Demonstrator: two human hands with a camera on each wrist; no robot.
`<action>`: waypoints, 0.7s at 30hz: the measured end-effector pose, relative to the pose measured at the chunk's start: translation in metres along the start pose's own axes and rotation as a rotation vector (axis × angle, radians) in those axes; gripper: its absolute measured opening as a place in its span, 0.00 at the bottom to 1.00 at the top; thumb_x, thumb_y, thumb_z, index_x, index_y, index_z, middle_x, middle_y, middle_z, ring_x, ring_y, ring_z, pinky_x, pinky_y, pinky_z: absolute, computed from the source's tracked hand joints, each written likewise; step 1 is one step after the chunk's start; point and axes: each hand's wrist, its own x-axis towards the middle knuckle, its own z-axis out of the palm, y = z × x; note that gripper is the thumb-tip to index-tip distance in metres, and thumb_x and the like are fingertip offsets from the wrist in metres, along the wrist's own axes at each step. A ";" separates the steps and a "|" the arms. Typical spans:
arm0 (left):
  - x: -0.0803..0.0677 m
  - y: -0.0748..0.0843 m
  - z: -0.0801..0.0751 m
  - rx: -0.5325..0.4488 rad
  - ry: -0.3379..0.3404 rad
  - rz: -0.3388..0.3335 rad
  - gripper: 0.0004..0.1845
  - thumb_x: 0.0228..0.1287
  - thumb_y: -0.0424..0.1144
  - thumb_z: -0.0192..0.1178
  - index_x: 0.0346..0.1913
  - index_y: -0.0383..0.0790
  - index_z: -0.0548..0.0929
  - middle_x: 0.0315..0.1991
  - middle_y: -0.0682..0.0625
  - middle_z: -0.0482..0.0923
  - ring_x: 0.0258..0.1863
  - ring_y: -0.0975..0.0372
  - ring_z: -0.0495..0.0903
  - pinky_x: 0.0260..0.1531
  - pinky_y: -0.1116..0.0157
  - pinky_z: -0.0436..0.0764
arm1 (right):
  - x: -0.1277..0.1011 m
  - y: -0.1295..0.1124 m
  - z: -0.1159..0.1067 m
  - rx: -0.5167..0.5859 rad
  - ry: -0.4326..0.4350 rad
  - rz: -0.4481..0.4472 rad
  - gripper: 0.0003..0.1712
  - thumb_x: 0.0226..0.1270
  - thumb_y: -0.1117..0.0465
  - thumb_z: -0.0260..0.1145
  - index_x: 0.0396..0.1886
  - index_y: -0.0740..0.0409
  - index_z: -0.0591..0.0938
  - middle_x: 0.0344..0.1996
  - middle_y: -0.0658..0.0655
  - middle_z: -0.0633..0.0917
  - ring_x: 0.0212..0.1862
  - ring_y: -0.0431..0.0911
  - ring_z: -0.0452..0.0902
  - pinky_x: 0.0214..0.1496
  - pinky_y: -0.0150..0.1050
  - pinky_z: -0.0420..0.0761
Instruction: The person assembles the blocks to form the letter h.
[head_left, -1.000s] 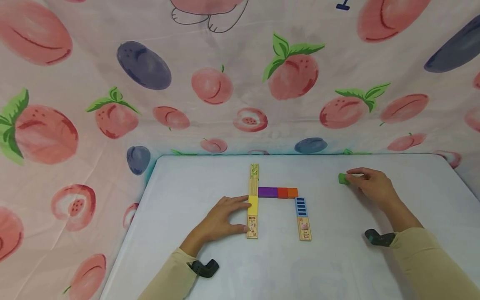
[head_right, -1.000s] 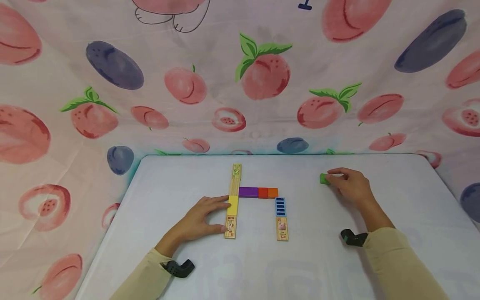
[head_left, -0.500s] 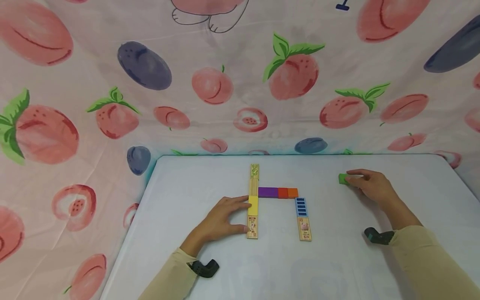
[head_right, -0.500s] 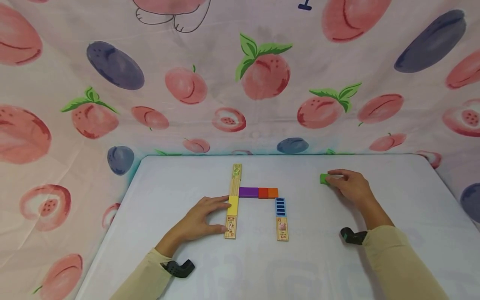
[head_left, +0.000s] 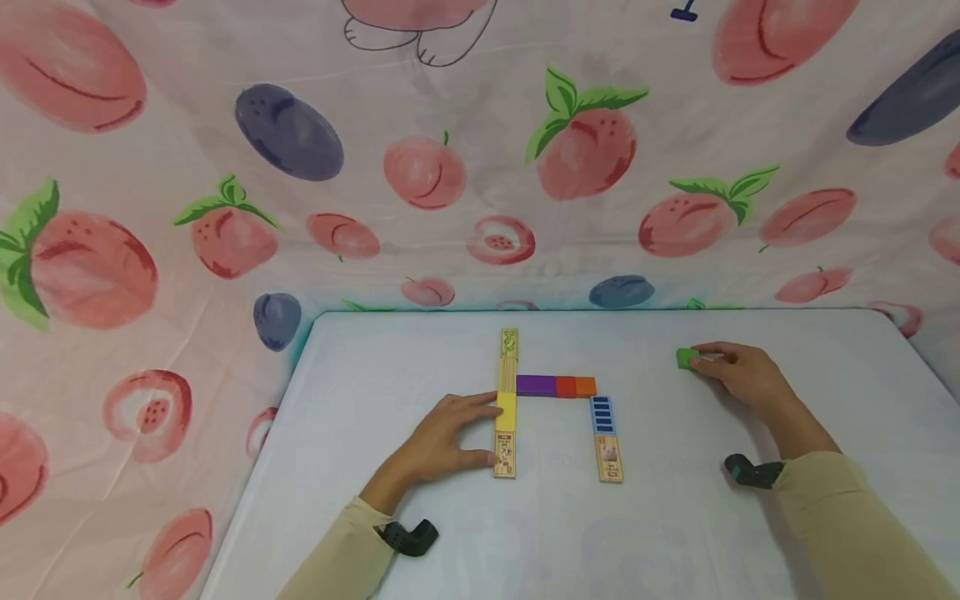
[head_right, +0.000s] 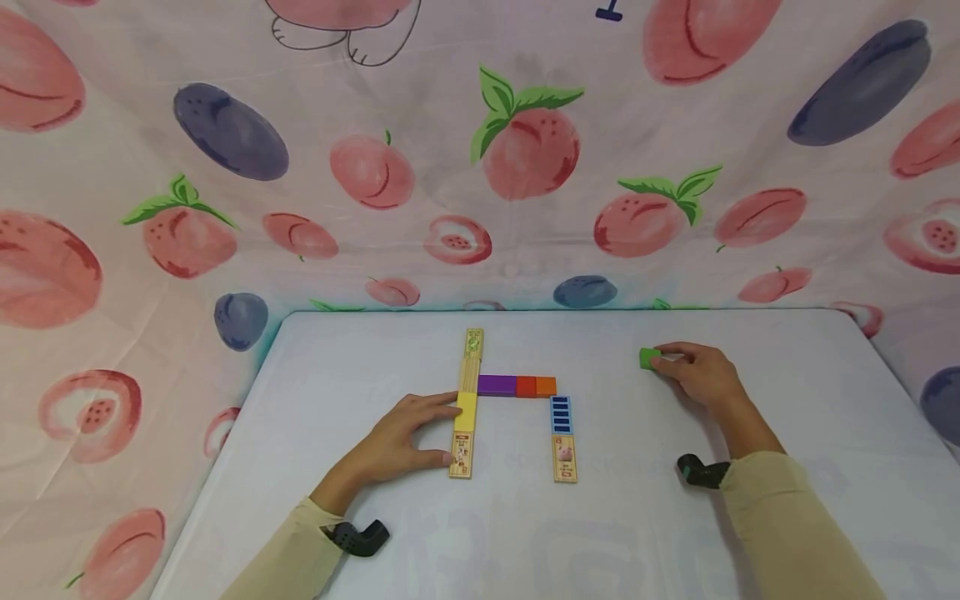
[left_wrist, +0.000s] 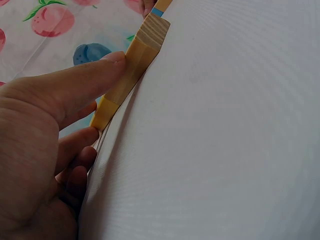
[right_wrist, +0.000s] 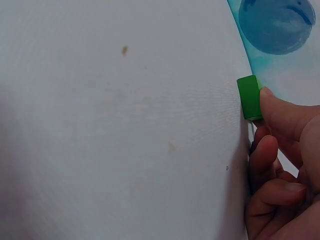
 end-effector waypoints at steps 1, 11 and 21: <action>0.000 0.000 0.000 0.000 -0.001 0.000 0.35 0.57 0.57 0.73 0.69 0.57 0.78 0.77 0.63 0.65 0.71 0.61 0.67 0.69 0.50 0.70 | 0.000 0.000 0.000 0.001 0.003 -0.001 0.38 0.74 0.37 0.60 0.70 0.60 0.75 0.33 0.53 0.77 0.36 0.46 0.71 0.35 0.37 0.70; 0.000 0.000 0.000 0.006 -0.005 0.003 0.35 0.58 0.57 0.73 0.69 0.56 0.78 0.77 0.62 0.65 0.71 0.60 0.67 0.70 0.50 0.69 | 0.001 0.002 0.002 0.064 0.019 -0.014 0.34 0.72 0.41 0.66 0.66 0.60 0.76 0.28 0.48 0.77 0.30 0.40 0.71 0.33 0.36 0.70; 0.000 0.000 0.000 0.007 -0.003 0.002 0.35 0.58 0.57 0.73 0.69 0.57 0.78 0.77 0.62 0.65 0.70 0.61 0.67 0.70 0.50 0.69 | 0.002 0.003 0.001 0.095 0.002 -0.006 0.34 0.70 0.44 0.68 0.65 0.60 0.75 0.29 0.47 0.78 0.32 0.40 0.71 0.34 0.35 0.71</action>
